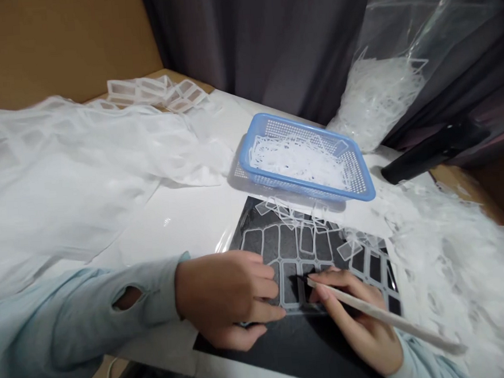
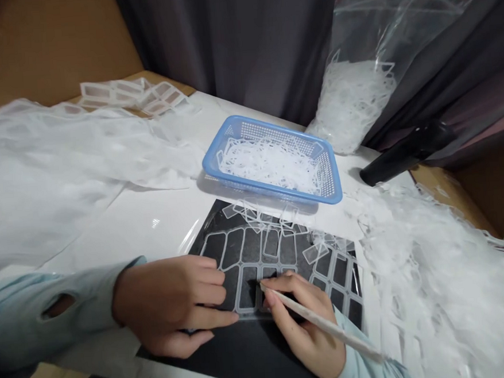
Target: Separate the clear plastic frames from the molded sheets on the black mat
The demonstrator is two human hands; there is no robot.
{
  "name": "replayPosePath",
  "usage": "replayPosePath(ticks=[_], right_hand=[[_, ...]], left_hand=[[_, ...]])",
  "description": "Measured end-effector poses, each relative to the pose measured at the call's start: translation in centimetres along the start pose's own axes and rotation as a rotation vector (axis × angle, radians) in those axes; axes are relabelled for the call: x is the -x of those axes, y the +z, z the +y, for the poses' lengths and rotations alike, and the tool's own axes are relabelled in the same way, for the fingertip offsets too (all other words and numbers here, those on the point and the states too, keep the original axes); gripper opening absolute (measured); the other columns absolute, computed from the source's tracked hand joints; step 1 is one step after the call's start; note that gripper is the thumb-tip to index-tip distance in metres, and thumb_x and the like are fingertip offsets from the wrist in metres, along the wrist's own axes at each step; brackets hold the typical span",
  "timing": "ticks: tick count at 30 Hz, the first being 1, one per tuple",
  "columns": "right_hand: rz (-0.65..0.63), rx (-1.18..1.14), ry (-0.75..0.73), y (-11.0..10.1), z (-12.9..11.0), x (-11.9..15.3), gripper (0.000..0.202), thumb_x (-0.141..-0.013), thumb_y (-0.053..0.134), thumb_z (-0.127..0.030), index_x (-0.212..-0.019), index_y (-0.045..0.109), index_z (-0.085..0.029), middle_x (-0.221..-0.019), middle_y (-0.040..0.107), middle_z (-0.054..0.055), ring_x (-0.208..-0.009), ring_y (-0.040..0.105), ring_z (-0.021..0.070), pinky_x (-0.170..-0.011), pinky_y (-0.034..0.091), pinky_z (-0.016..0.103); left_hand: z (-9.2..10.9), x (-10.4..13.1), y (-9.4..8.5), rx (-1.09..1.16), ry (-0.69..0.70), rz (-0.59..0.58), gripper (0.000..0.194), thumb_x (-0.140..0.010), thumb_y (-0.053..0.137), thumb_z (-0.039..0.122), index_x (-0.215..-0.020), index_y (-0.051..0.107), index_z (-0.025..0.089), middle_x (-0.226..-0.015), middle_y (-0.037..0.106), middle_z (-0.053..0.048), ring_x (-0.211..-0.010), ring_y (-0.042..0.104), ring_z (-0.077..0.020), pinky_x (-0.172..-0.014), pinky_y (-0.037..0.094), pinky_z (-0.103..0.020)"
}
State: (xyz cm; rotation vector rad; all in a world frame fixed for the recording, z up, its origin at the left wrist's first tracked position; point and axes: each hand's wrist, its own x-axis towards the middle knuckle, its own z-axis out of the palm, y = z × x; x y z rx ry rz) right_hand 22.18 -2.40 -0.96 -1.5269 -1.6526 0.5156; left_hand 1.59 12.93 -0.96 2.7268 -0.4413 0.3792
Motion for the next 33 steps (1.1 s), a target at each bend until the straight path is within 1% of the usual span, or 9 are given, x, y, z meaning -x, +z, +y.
replayPosePath(ticks=[5, 9, 11, 15, 21, 24, 27, 30, 33], right_hand=[[0.033, 0.009, 0.048, -0.3, 0.3, -0.2, 0.015, -0.092, 0.061, -0.015, -0.102, 0.066, -0.024, -0.079, 0.071, -0.002, -0.072, 0.067, 0.0100, -0.070, 0.053, 0.018], [-0.078, -0.139, -0.008, 0.4, -0.4, 0.1, 0.013, -0.090, 0.058, -0.008, -0.092, 0.062, -0.020, -0.080, 0.069, 0.001, -0.072, 0.066, 0.0119, -0.066, 0.052, 0.022], [-0.119, -0.175, -0.050, 0.8, -0.7, 0.3, 0.015, -0.089, 0.057, -0.004, -0.092, 0.061, -0.019, -0.078, 0.068, 0.002, -0.071, 0.065, 0.0128, -0.066, 0.053, 0.024], [-0.189, -0.173, -0.123, 1.0, -0.8, 0.3, 0.018, -0.088, 0.057, -0.002, -0.097, 0.061, -0.017, -0.082, 0.070, 0.006, -0.075, 0.065, 0.0163, -0.068, 0.054, 0.029], [-0.250, -0.140, -0.196, 0.8, -0.6, 0.2, 0.019, -0.089, 0.055, -0.002, -0.101, 0.062, -0.015, -0.085, 0.070, 0.009, -0.077, 0.065, 0.0180, -0.070, 0.057, 0.032], [-0.253, -0.072, -0.233, 0.8, -0.7, 0.4, 0.019, -0.089, 0.056, -0.002, -0.102, 0.063, -0.013, -0.084, 0.069, 0.010, -0.078, 0.066, 0.0186, -0.071, 0.058, 0.032], [-0.218, 0.003, -0.281, 0.9, -0.8, 0.6, 0.020, -0.087, 0.058, 0.000, -0.103, 0.064, -0.010, -0.083, 0.069, 0.011, -0.078, 0.066, 0.0196, -0.072, 0.058, 0.033], [-0.190, 0.026, -0.286, 0.8, -0.9, 0.6, 0.020, -0.087, 0.057, -0.001, -0.102, 0.065, -0.010, -0.082, 0.069, 0.011, -0.077, 0.067, 0.0199, -0.072, 0.059, 0.033], [-0.203, 0.050, -0.285, 0.9, -1.0, 0.5, 0.019, -0.088, 0.057, -0.002, -0.102, 0.065, -0.010, -0.081, 0.069, 0.010, -0.077, 0.067, 0.0195, -0.070, 0.059, 0.032]], left_hand=[[0.1, 0.1, 0.2, 0.004, -0.014, -0.007, 0.025, -0.077, 0.067, 0.027, -0.100, 0.069, 0.017, -0.071, 0.055, -0.001, -0.063, 0.044, -0.0176, -0.055, 0.034, -0.037], [0.0, 0.2, 0.3, 0.015, -0.003, -0.003, 0.024, -0.079, 0.066, 0.027, -0.099, 0.069, 0.015, -0.072, 0.056, -0.002, -0.065, 0.045, -0.0178, -0.056, 0.034, -0.037], [0.0, 0.2, 0.3, 0.023, 0.002, 0.007, 0.021, -0.079, 0.066, 0.027, -0.097, 0.069, 0.015, -0.072, 0.055, -0.002, -0.065, 0.044, -0.0175, -0.056, 0.034, -0.037], [-0.1, 0.3, 0.3, 0.034, -0.005, -0.003, 0.018, -0.080, 0.066, 0.027, -0.095, 0.069, 0.016, -0.073, 0.056, -0.002, -0.065, 0.044, -0.0173, -0.057, 0.034, -0.037], [-0.2, 0.2, 0.3, 0.052, -0.008, -0.010, 0.022, -0.079, 0.065, 0.026, -0.097, 0.069, 0.014, -0.072, 0.057, -0.002, -0.065, 0.045, -0.0180, -0.058, 0.035, -0.038], [-0.2, 0.1, 0.3, 0.053, -0.025, -0.016, 0.019, -0.080, 0.063, 0.025, -0.095, 0.068, 0.015, -0.072, 0.058, -0.003, -0.065, 0.045, -0.0182, -0.059, 0.036, -0.038], [-0.3, 0.1, 0.2, 0.075, -0.030, -0.022, 0.019, -0.080, 0.063, 0.024, -0.096, 0.068, 0.016, -0.072, 0.058, -0.002, -0.065, 0.046, -0.0181, -0.058, 0.036, -0.038], [-0.3, 0.1, 0.2, 0.087, -0.038, -0.024, 0.020, -0.079, 0.063, 0.023, -0.097, 0.068, 0.017, -0.072, 0.057, -0.002, -0.065, 0.046, -0.0180, -0.058, 0.036, -0.038], [-0.3, 0.1, 0.1, 0.091, -0.048, -0.026, 0.017, -0.079, 0.064, 0.023, -0.095, 0.068, 0.017, -0.071, 0.056, -0.001, -0.065, 0.045, -0.0178, -0.057, 0.035, -0.038]])
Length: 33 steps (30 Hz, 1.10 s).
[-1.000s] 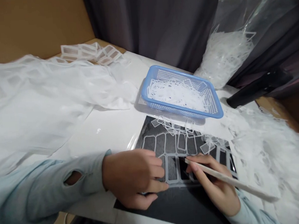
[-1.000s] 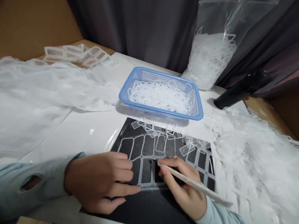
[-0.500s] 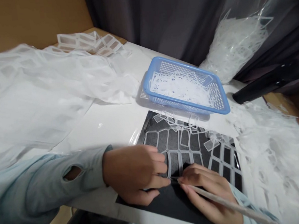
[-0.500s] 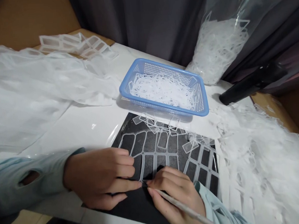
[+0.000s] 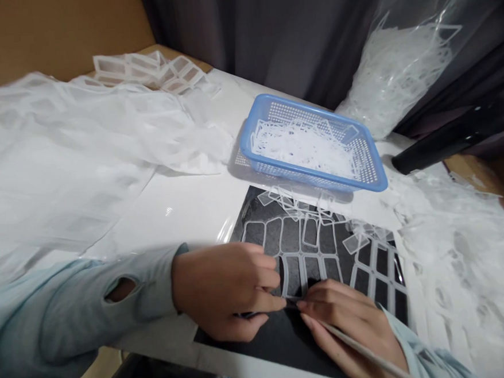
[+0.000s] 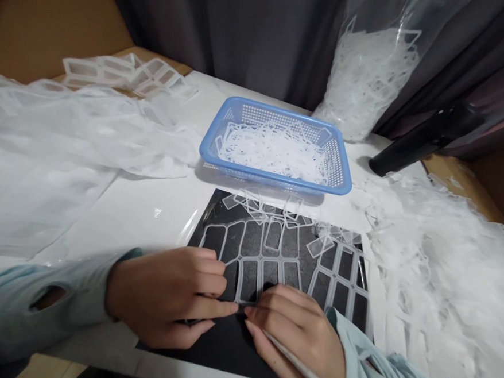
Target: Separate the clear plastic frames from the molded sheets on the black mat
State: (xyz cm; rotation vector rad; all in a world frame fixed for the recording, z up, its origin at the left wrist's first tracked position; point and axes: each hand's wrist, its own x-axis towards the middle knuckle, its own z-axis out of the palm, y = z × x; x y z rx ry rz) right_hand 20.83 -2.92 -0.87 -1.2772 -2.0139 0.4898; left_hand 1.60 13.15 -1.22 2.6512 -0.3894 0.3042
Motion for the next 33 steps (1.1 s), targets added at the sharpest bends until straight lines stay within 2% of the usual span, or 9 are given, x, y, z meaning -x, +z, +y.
replayPosePath(ticks=[4, 8, 10, 13, 17, 21, 23, 27, 33], right_hand=[[0.017, 0.097, -0.025, 0.3, -0.5, -0.2, 0.015, -0.090, 0.057, -0.004, -0.098, 0.067, -0.013, -0.076, 0.070, 0.008, -0.074, 0.066, 0.0177, -0.067, 0.058, 0.030], [0.040, 0.325, -0.097, 0.3, -1.4, -0.6, 0.018, -0.095, 0.052, -0.009, -0.092, 0.070, -0.014, -0.077, 0.073, 0.007, -0.074, 0.069, 0.0187, -0.065, 0.057, 0.030], [0.047, 0.438, -0.131, 0.4, -1.6, -0.7, 0.022, -0.095, 0.051, -0.009, -0.091, 0.071, -0.016, -0.082, 0.075, 0.007, -0.077, 0.071, 0.0195, -0.066, 0.057, 0.030], [0.077, 0.543, -0.124, 0.9, -1.5, -0.4, 0.021, -0.095, 0.054, -0.012, -0.090, 0.072, -0.021, -0.099, 0.077, 0.008, -0.089, 0.071, 0.0225, -0.073, 0.056, 0.034], [0.092, 0.571, -0.084, 1.5, -0.7, 0.9, 0.022, -0.098, 0.050, -0.014, -0.098, 0.070, -0.021, -0.119, 0.073, 0.008, -0.105, 0.065, 0.0264, -0.087, 0.049, 0.043], [0.076, 0.594, -0.029, -0.3, 0.5, 1.1, 0.026, -0.095, 0.053, -0.011, -0.116, 0.065, -0.019, -0.123, 0.070, 0.009, -0.106, 0.064, 0.0280, -0.087, 0.045, 0.045], [0.141, 0.622, 0.004, -1.8, 1.2, 0.8, 0.032, -0.093, 0.057, -0.011, -0.123, 0.061, -0.021, -0.121, 0.071, 0.009, -0.103, 0.065, 0.0279, -0.085, 0.046, 0.044], [0.361, 0.723, 0.123, -4.3, 2.6, 0.2, 0.039, -0.091, 0.062, -0.010, -0.127, 0.059, -0.025, -0.114, 0.074, 0.007, -0.097, 0.066, 0.0274, -0.081, 0.050, 0.042], [0.711, 0.717, 0.234, -5.8, 3.6, 0.3, 0.033, -0.088, 0.065, -0.009, -0.119, 0.066, -0.019, -0.114, 0.073, 0.011, -0.101, 0.069, 0.0285, -0.088, 0.053, 0.043]], left_hand=[[0.2, -0.1, -0.1, 0.033, -0.043, -0.003, 0.021, -0.077, 0.066, 0.022, -0.098, 0.069, 0.018, -0.071, 0.056, -0.001, -0.065, 0.046, -0.0177, -0.059, 0.036, -0.037], [0.4, -0.1, -0.1, 0.091, -0.109, -0.027, 0.022, -0.073, 0.070, 0.021, -0.096, 0.068, 0.021, -0.071, 0.057, 0.000, -0.065, 0.048, -0.0167, -0.061, 0.036, -0.036], [0.4, -0.1, -0.2, 0.103, -0.118, -0.038, 0.023, -0.073, 0.071, 0.021, -0.095, 0.068, 0.021, -0.071, 0.057, 0.001, -0.066, 0.049, -0.0165, -0.062, 0.036, -0.036], [0.5, -0.2, -0.3, 0.095, -0.122, -0.042, 0.021, -0.073, 0.070, 0.021, -0.094, 0.069, 0.021, -0.071, 0.057, 0.001, -0.066, 0.049, -0.0165, -0.062, 0.036, -0.036], [0.6, -0.1, -0.3, 0.084, -0.127, -0.032, 0.023, -0.072, 0.069, 0.021, -0.096, 0.069, 0.022, -0.070, 0.057, 0.001, -0.066, 0.049, -0.0167, -0.062, 0.036, -0.036], [0.5, 0.0, -0.1, 0.090, -0.118, -0.025, 0.031, -0.074, 0.067, 0.020, -0.104, 0.068, 0.022, -0.071, 0.059, 0.000, -0.065, 0.048, -0.0171, -0.063, 0.035, -0.036], [0.4, 0.1, 0.0, 0.104, -0.103, -0.020, 0.030, -0.075, 0.066, 0.020, -0.105, 0.068, 0.021, -0.071, 0.059, 0.000, -0.065, 0.048, -0.0172, -0.063, 0.035, -0.036], [0.2, 0.2, 0.1, 0.136, -0.081, 0.008, 0.028, -0.076, 0.064, 0.018, -0.104, 0.067, 0.021, -0.070, 0.060, -0.001, -0.064, 0.049, -0.0176, -0.061, 0.035, -0.036], [0.2, 0.1, 0.3, 0.071, -0.039, 0.011, 0.017, -0.079, 0.059, 0.019, -0.094, 0.067, 0.021, -0.061, 0.059, -0.001, -0.061, 0.050, -0.0187, -0.059, 0.033, -0.037]])
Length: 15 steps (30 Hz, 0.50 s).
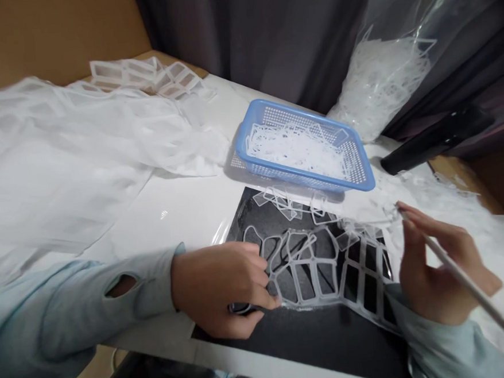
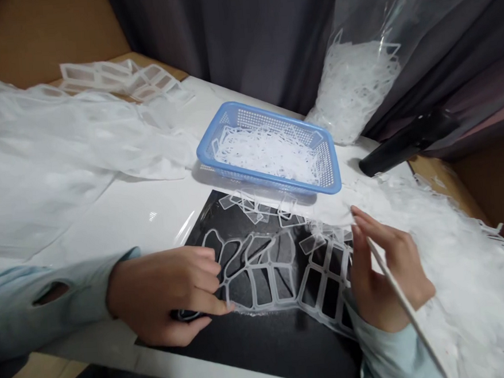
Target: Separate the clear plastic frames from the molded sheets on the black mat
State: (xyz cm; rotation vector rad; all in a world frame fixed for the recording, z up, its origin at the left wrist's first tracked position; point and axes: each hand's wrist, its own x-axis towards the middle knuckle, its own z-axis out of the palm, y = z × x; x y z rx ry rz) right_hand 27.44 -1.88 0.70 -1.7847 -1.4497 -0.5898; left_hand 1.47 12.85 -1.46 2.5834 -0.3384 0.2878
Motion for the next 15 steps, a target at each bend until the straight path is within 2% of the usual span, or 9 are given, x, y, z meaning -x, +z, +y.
replayPosePath(ticks=[2, 5, 8, 12, 15], right_hand=[[-0.008, -0.095, 0.055, 0.0, -0.1, 0.0, 0.028, -0.087, 0.067, -0.010, -0.114, 0.068, -0.018, -0.109, 0.073, 0.010, -0.099, 0.070, 0.0272, -0.088, 0.054, 0.042], [-0.255, -0.312, 0.057, 0.1, -0.6, 0.3, 0.016, -0.087, 0.066, -0.012, -0.102, 0.069, -0.018, -0.107, 0.072, 0.009, -0.100, 0.069, 0.0249, -0.090, 0.054, 0.040], [-0.491, -0.466, 0.069, 0.0, -1.5, 0.8, 0.008, -0.089, 0.064, -0.015, -0.093, 0.068, -0.021, -0.101, 0.070, 0.007, -0.096, 0.068, 0.0213, -0.084, 0.054, 0.035], [-0.790, -0.732, 0.113, -0.1, -2.9, 1.4, 0.008, -0.092, 0.058, -0.015, -0.087, 0.064, -0.020, -0.080, 0.067, 0.004, -0.074, 0.065, 0.0163, -0.064, 0.051, 0.028], [-0.924, -0.842, 0.100, 0.0, -3.8, 1.8, 0.011, -0.093, 0.055, -0.014, -0.086, 0.062, -0.018, -0.076, 0.066, 0.004, -0.069, 0.062, 0.0150, -0.063, 0.050, 0.028]], left_hand=[[0.1, -0.1, 0.1, -0.043, 0.024, -0.016, 0.012, -0.079, 0.058, 0.021, -0.087, 0.066, 0.021, -0.058, 0.057, -0.001, -0.058, 0.048, -0.0191, -0.057, 0.031, -0.037], [0.2, -0.2, 0.1, -0.082, 0.040, -0.035, 0.012, -0.077, 0.056, 0.021, -0.084, 0.065, 0.019, -0.055, 0.056, -0.001, -0.054, 0.046, -0.0190, -0.055, 0.031, -0.038], [0.4, -0.3, 0.1, -0.105, 0.054, -0.016, 0.024, -0.079, 0.055, 0.023, -0.099, 0.066, 0.017, -0.055, 0.056, 0.000, -0.052, 0.045, -0.0192, -0.053, 0.030, -0.039], [0.4, -0.3, 0.5, -0.148, 0.068, 0.003, 0.040, -0.081, 0.058, 0.026, -0.121, 0.063, 0.020, -0.056, 0.056, 0.001, -0.051, 0.046, -0.0189, -0.053, 0.029, -0.038], [0.4, -0.3, 1.0, -0.156, 0.054, -0.006, 0.044, -0.082, 0.061, 0.029, -0.126, 0.061, 0.022, -0.058, 0.056, 0.001, -0.054, 0.048, -0.0193, -0.055, 0.030, -0.038]])
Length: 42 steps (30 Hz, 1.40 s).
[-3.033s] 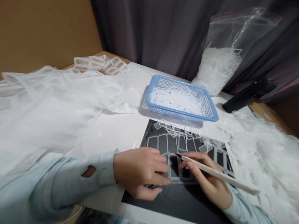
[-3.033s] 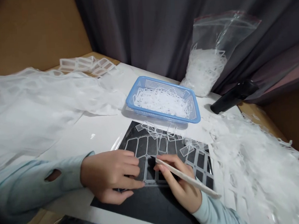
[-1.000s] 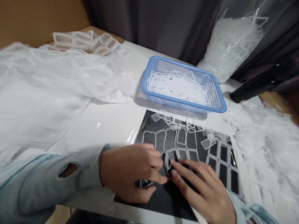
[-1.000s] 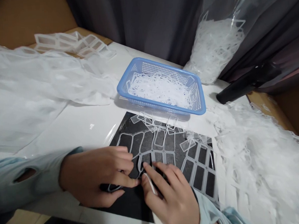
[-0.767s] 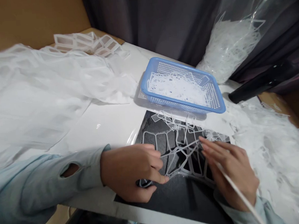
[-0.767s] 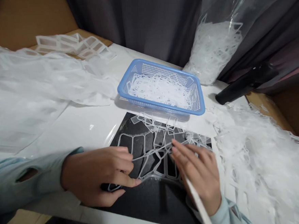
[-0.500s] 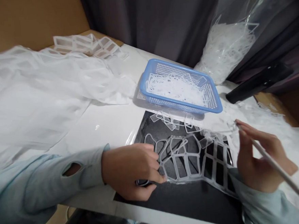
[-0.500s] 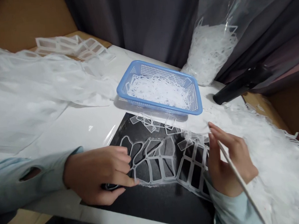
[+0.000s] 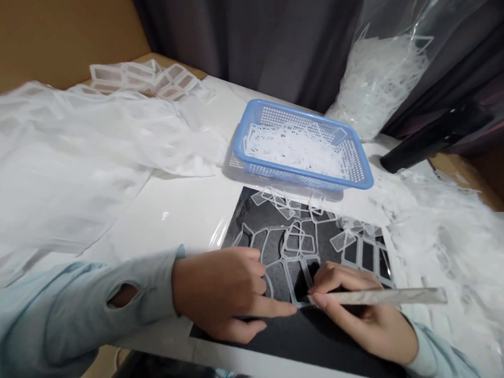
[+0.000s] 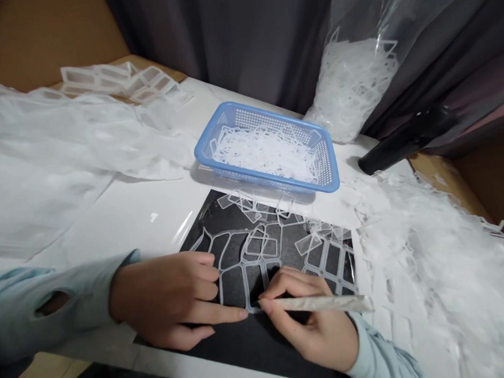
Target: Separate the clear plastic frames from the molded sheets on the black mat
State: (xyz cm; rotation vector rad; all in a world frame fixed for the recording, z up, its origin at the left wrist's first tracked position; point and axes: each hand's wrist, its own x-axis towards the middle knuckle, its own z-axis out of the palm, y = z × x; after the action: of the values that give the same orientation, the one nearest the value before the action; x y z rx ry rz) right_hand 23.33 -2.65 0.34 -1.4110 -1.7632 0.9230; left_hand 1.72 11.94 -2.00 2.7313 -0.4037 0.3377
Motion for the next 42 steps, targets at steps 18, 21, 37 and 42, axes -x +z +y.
replayPosePath(ticks=[18, 21, 37, 42], right_hand=[[-0.092, 0.077, -0.207, 0.5, 0.4, 1.0, 0.016, -0.088, 0.054, -0.002, -0.099, 0.060, -0.013, -0.082, 0.062, 0.009, -0.081, 0.060, 0.0185, -0.071, 0.049, 0.033], [-0.068, 0.061, -0.206, 0.5, 0.2, 1.0, 0.016, -0.088, 0.054, -0.002, -0.097, 0.059, -0.013, -0.081, 0.062, 0.008, -0.080, 0.060, 0.0177, -0.071, 0.050, 0.032], [0.050, 0.605, -0.494, 1.4, -0.9, 1.0, 0.014, -0.090, 0.054, -0.005, -0.088, 0.067, -0.010, -0.073, 0.070, 0.009, -0.076, 0.066, 0.0205, -0.072, 0.054, 0.033], [0.090, 0.621, -0.479, 1.4, -0.9, 1.0, 0.015, -0.091, 0.053, -0.007, -0.089, 0.067, -0.011, -0.072, 0.070, 0.007, -0.074, 0.068, 0.0187, -0.072, 0.057, 0.031]], left_hand=[[0.4, 0.0, 0.0, 0.049, -0.090, -0.026, 0.039, -0.082, 0.066, 0.032, -0.121, 0.064, 0.024, -0.063, 0.060, 0.001, -0.060, 0.050, -0.0180, -0.060, 0.031, -0.038], [0.3, 0.1, 0.1, 0.037, -0.080, -0.015, 0.039, -0.083, 0.065, 0.032, -0.122, 0.064, 0.024, -0.064, 0.061, 0.001, -0.061, 0.051, -0.0183, -0.061, 0.031, -0.038], [0.5, 0.1, 0.1, 0.060, -0.101, -0.016, 0.038, -0.082, 0.065, 0.032, -0.119, 0.065, 0.024, -0.062, 0.061, 0.001, -0.059, 0.050, -0.0177, -0.061, 0.031, -0.037], [0.4, 0.0, 0.1, 0.038, -0.083, -0.017, 0.040, -0.081, 0.065, 0.031, -0.121, 0.064, 0.022, -0.062, 0.060, 0.001, -0.059, 0.049, -0.0177, -0.061, 0.030, -0.037]])
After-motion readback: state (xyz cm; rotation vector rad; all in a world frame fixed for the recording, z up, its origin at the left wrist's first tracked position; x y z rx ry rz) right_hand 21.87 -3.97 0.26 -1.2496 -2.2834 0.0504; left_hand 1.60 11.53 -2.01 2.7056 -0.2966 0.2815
